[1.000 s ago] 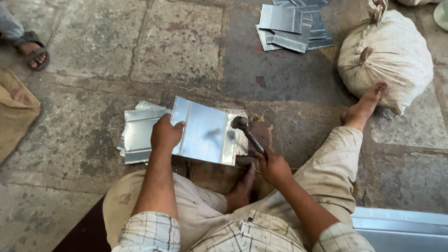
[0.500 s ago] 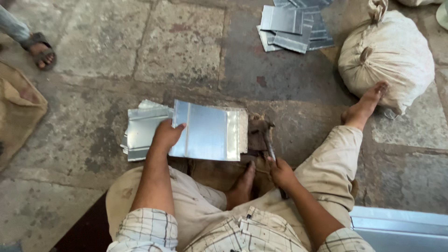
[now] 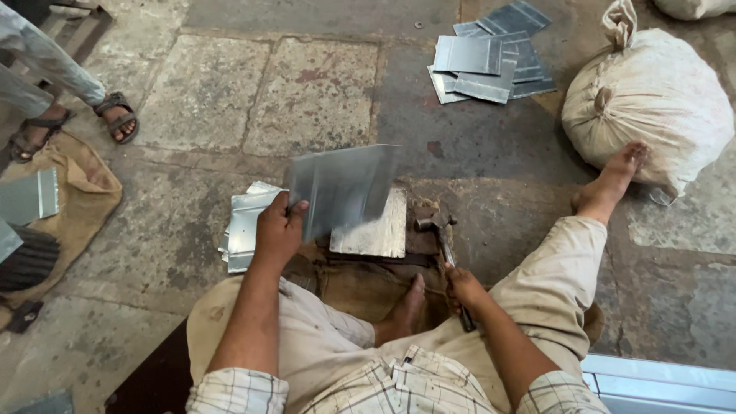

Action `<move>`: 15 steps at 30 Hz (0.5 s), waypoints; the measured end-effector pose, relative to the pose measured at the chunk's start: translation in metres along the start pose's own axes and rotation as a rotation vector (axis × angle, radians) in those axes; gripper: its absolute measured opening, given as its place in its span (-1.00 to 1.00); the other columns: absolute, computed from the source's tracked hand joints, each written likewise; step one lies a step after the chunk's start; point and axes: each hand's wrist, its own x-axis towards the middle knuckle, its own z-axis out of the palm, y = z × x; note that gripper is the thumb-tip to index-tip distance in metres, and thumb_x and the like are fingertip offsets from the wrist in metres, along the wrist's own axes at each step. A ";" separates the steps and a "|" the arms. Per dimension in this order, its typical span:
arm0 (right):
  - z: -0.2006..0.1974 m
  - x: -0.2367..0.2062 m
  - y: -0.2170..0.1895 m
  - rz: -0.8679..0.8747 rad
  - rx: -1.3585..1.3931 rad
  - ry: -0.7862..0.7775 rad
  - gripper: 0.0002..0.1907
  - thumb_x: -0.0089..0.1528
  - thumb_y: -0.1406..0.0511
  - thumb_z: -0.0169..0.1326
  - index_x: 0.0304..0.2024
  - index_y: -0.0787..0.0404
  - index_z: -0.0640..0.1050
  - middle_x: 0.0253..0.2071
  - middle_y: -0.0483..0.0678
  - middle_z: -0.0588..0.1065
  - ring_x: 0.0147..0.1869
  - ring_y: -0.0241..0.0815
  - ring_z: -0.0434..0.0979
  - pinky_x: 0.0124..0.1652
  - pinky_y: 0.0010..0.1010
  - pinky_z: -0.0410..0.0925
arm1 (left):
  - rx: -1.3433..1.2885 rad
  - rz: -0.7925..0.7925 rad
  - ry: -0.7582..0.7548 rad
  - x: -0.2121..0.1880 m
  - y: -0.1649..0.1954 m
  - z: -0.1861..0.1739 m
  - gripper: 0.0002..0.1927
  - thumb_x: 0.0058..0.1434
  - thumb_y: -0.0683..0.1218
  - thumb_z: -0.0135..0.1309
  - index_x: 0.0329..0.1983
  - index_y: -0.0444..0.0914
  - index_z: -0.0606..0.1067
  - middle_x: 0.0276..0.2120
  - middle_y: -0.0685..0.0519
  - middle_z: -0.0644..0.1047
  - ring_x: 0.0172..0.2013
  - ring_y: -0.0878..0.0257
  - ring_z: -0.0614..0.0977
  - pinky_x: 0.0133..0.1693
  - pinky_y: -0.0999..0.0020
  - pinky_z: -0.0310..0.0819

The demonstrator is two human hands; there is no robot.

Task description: The person uses a hammer to flatten and shape metal sheets against a stone block on the floor.

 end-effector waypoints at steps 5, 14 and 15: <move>0.002 -0.002 -0.006 -0.032 0.005 -0.008 -0.60 0.40 -0.05 -0.14 -0.36 0.06 0.28 -0.71 -0.15 0.10 -0.73 -0.22 0.04 -0.68 -0.30 0.02 | 0.260 0.316 -0.108 0.002 -0.006 -0.010 -0.58 0.11 -0.29 0.08 0.02 -0.11 0.61 -0.01 -0.09 0.64 -0.01 -0.04 0.68 0.06 0.16 0.55; 0.001 -0.007 -0.005 -0.096 -0.089 0.032 -0.67 0.39 0.01 -0.12 -0.21 0.10 0.40 -0.67 -0.12 0.21 -0.71 -0.21 0.17 -0.67 -0.31 0.12 | 0.435 -0.167 -0.186 -0.005 -0.015 0.000 -0.33 0.12 -0.05 0.20 0.32 -0.31 0.40 0.26 -0.29 0.41 0.12 -0.19 0.52 0.04 0.03 0.43; 0.000 -0.007 -0.005 -0.100 -0.083 0.028 -0.70 0.38 0.03 -0.11 -0.17 0.09 0.42 -0.67 -0.10 0.23 -0.71 -0.18 0.19 -0.67 -0.29 0.12 | 0.392 -0.343 -0.225 0.000 -0.012 0.005 -0.36 0.19 0.05 0.20 0.28 -0.34 0.42 0.20 -0.29 0.48 0.13 -0.16 0.55 0.10 0.08 0.44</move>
